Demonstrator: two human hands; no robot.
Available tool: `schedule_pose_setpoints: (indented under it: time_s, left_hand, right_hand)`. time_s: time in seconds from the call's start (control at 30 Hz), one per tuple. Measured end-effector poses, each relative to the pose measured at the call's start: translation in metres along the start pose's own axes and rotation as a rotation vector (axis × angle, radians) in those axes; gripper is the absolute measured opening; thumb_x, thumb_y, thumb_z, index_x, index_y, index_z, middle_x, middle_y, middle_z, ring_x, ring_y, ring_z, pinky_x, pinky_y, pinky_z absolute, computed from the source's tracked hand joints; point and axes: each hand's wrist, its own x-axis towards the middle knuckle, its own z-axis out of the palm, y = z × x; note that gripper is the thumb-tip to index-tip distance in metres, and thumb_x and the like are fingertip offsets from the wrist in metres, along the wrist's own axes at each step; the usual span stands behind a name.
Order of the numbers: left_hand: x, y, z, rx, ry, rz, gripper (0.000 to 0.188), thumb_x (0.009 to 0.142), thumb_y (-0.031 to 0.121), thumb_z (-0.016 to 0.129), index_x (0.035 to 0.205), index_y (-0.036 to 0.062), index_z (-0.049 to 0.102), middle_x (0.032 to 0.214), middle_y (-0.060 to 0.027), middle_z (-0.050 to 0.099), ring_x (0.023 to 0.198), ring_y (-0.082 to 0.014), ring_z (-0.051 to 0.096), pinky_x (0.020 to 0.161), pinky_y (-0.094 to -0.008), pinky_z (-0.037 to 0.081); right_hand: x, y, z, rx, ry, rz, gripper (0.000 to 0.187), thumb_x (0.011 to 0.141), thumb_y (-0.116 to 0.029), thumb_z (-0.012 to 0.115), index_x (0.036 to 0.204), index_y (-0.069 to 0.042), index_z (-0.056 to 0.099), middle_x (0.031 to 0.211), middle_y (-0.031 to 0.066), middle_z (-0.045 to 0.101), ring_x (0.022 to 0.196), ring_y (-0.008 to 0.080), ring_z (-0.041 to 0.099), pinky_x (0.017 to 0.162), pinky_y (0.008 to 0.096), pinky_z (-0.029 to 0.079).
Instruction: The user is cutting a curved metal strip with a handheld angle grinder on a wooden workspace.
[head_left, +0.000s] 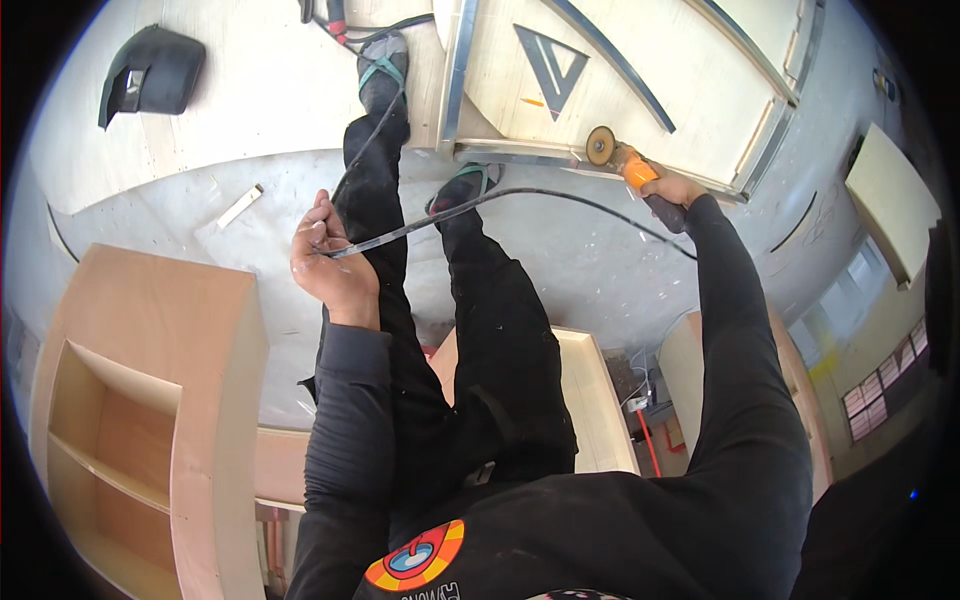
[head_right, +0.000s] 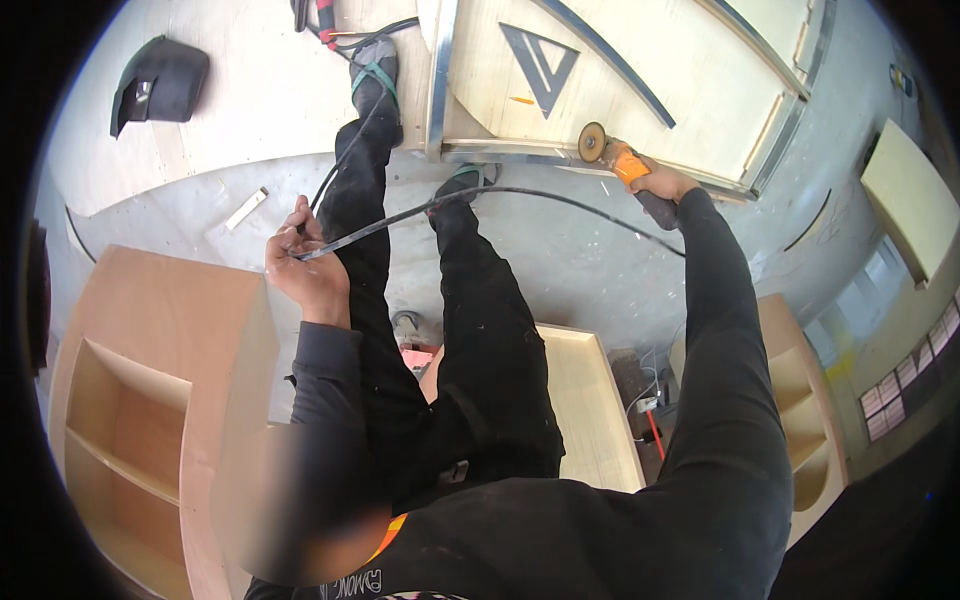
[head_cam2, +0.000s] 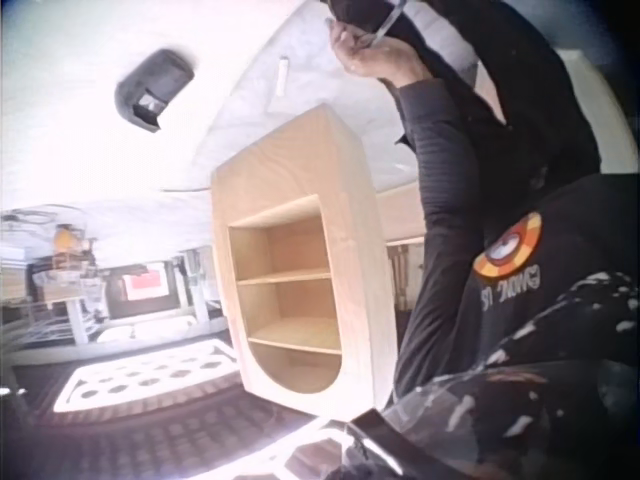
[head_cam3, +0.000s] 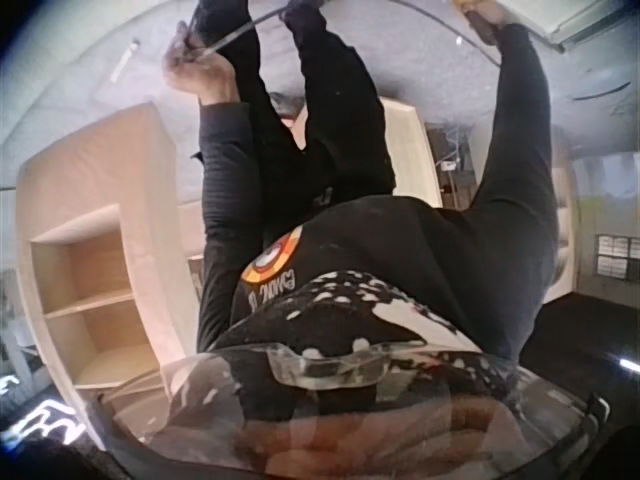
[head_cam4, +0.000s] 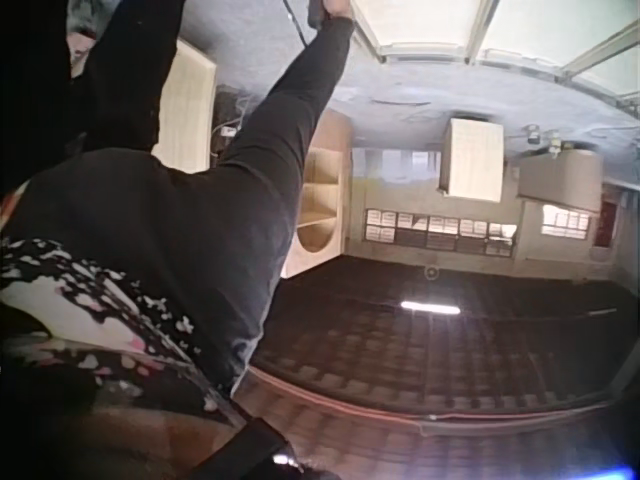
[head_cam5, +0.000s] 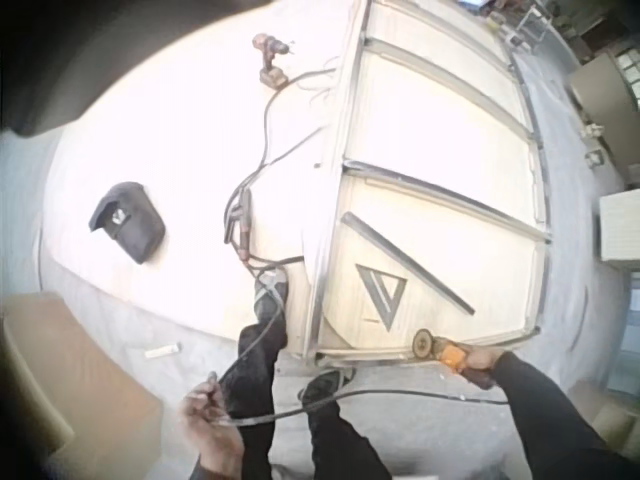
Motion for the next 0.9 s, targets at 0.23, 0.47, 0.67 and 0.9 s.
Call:
schedule_pose_setpoints:
  time_s: [0.23,0.47,0.67,0.9]
  left_hand:
    - [0.004,0.005,-0.013,0.779,-0.605,0.253,0.007,0.077,-0.001,0.055,0.070,-0.0044,0.056,0.094,-0.0160,0.065,0.113,-0.0320,0.063,0.102,-0.0360,0.047]
    - [-0.008,0.001,-0.024,1.590,-1.175,0.625,0.020,0.063,0.004,0.062,0.058,-0.0046,0.045,0.079,-0.0193,0.058,0.076,-0.0360,0.060,0.071,-0.0411,0.050]
    - [-0.018,0.011,-0.011,1.906,-1.231,0.812,0.023,0.063,0.010,0.063,0.054,-0.0041,0.047,0.081,-0.0193,0.061,0.079,-0.0368,0.060,0.074,-0.0436,0.051]
    - [-0.021,0.020,0.002,2.081,-1.332,1.031,0.027,0.073,0.020,0.064,0.065,-0.0047,0.068,0.085,-0.0234,0.067,0.090,-0.0384,0.064,0.089,-0.0459,0.051]
  right_hand:
    - [-0.020,0.085,0.067,0.531,0.249,-0.163,0.045,0.083,-0.020,0.074,0.119,-0.003,0.053,0.088,0.0055,0.059,0.066,0.0160,0.062,0.057,0.0314,0.054]
    - [-0.030,0.132,0.175,1.285,0.392,-0.322,0.038,0.087,-0.019,0.072,0.115,-0.002,0.052,0.086,0.0071,0.062,0.067,0.0191,0.066,0.059,0.0339,0.058]
    - [-0.042,0.154,0.260,1.690,0.422,-0.417,0.036,0.087,-0.013,0.069,0.116,-0.003,0.049,0.093,0.0104,0.065,0.075,0.0201,0.067,0.069,0.0350,0.059]
    - [-0.050,0.156,0.324,1.623,0.478,-0.417,0.040,0.086,-0.017,0.073,0.116,-0.004,0.050,0.092,0.0080,0.062,0.069,0.0187,0.067,0.062,0.0327,0.056]
